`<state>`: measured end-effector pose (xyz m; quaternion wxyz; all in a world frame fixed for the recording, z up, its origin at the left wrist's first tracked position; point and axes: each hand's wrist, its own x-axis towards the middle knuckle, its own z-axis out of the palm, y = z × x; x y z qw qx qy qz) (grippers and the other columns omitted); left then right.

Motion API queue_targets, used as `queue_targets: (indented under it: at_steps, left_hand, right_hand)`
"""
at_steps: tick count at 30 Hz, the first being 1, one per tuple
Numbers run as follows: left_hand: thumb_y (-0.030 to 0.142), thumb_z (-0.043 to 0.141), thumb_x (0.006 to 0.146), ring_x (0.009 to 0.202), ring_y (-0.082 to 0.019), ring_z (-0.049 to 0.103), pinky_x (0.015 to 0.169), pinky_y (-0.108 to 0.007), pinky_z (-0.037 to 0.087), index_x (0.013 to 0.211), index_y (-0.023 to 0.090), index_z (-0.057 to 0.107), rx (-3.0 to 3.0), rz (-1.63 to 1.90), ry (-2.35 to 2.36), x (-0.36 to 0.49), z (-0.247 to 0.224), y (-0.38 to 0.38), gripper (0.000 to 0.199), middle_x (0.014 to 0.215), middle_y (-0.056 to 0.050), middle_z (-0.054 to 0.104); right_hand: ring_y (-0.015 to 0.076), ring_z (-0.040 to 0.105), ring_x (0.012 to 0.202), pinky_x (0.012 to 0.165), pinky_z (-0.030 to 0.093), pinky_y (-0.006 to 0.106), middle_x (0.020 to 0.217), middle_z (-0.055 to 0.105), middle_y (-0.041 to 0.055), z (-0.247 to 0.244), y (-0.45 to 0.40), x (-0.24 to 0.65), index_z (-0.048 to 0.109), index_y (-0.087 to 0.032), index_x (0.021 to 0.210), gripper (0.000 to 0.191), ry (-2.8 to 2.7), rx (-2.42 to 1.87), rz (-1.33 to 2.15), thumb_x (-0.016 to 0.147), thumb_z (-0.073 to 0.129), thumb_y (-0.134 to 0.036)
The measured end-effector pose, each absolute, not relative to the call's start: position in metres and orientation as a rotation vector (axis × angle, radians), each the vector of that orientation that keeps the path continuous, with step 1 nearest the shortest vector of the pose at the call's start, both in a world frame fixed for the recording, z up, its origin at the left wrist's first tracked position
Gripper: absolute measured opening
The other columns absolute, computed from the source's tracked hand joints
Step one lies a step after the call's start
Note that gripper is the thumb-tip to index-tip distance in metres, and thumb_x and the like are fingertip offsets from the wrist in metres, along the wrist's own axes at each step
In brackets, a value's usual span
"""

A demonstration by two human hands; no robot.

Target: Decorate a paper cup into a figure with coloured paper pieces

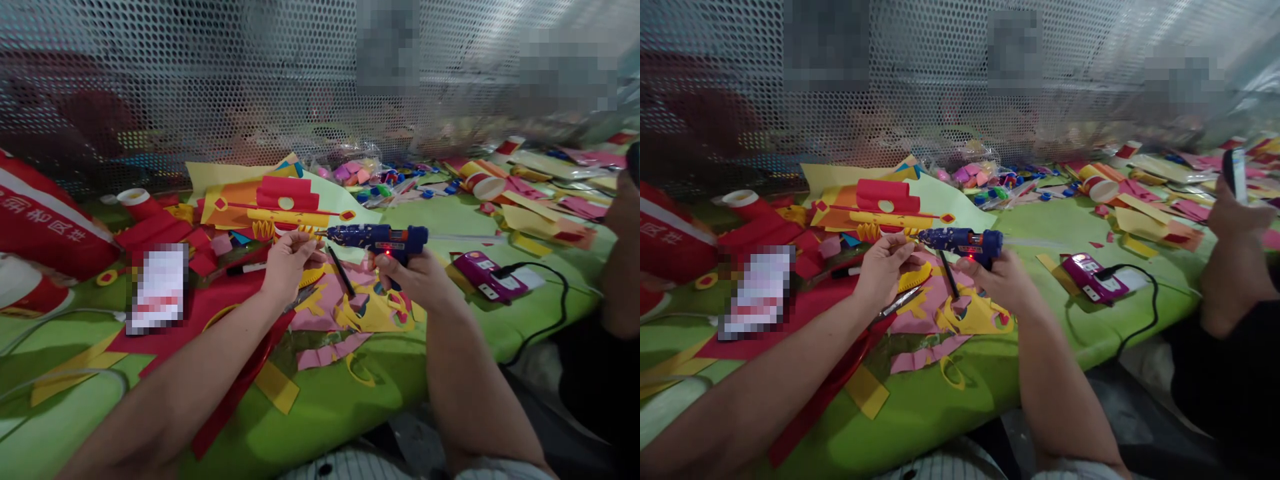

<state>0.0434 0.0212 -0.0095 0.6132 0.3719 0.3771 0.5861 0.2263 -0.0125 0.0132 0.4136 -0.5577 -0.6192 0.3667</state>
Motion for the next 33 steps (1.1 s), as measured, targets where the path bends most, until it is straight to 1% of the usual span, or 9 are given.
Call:
queue_targets:
  at_steps: [7, 11, 20, 25, 33]
  left_hand:
    - [0.018, 0.067, 0.067, 0.047, -0.008, 0.06, 0.049, -0.019, 0.048, 0.073, 0.017, 0.049, 0.888, 1.363, 0.902, 0.0427, -0.0096, 0.0216, 0.019, 0.063, 0.003, 0.066]
    - [0.017, 0.066, 0.066, 0.046, -0.008, 0.059, 0.047, -0.019, 0.047, 0.071, 0.017, 0.049, 0.886, 1.364, 0.904, 0.0427, -0.0111, 0.0229, 0.018, 0.058, 0.005, 0.063]
    - [0.018, 0.065, 0.066, 0.046, -0.008, 0.058, 0.048, -0.019, 0.048, 0.07, 0.018, 0.05, 0.933, 1.367, 0.944, 0.0437, -0.0118, 0.0229, 0.016, 0.055, 0.007, 0.06]
    - [0.014, 0.062, 0.067, 0.045, -0.007, 0.058, 0.047, -0.019, 0.047, 0.071, 0.018, 0.05, 0.929, 1.367, 0.935, 0.0433, -0.0116, 0.0235, 0.013, 0.06, 0.005, 0.063]
    - [0.012, 0.06, 0.069, 0.046, -0.008, 0.058, 0.048, -0.02, 0.047, 0.072, 0.017, 0.05, 0.934, 1.37, 0.933, 0.0427, -0.0116, 0.0236, 0.011, 0.06, 0.005, 0.063]
  right_hand:
    - [0.0093, 0.042, 0.038, 0.038, 0.035, 0.023, 0.04, 0.047, -0.0028, 0.0124, -0.0136, 0.224, 0.056, -0.016, 0.062, 0.041, -1.554, -1.455, 0.912, 0.062, 0.061, -0.057]
    - [0.0094, 0.043, 0.038, 0.039, 0.036, 0.023, 0.04, 0.047, -0.0031, 0.0099, -0.0135, 0.2238, 0.057, -0.016, 0.065, 0.041, -1.563, -1.467, 0.897, 0.063, 0.061, -0.057]
    - [0.0096, 0.043, 0.037, 0.039, 0.036, 0.024, 0.039, 0.047, -0.0032, 0.011, -0.0136, 0.2214, 0.055, -0.017, 0.063, 0.041, -1.535, -1.493, 0.926, 0.062, 0.061, -0.057]
    - [0.0097, 0.043, 0.037, 0.039, 0.036, 0.024, 0.039, 0.046, -0.0031, 0.0101, -0.0129, 0.2214, 0.054, -0.017, 0.061, 0.043, -1.542, -1.501, 0.915, 0.061, 0.061, -0.059]
    - [0.0097, 0.043, 0.037, 0.039, 0.037, 0.024, 0.038, 0.046, -0.0028, 0.0085, -0.012, 0.223, 0.052, -0.017, 0.058, 0.044, -1.555, -1.507, 0.918, 0.062, 0.06, -0.061]
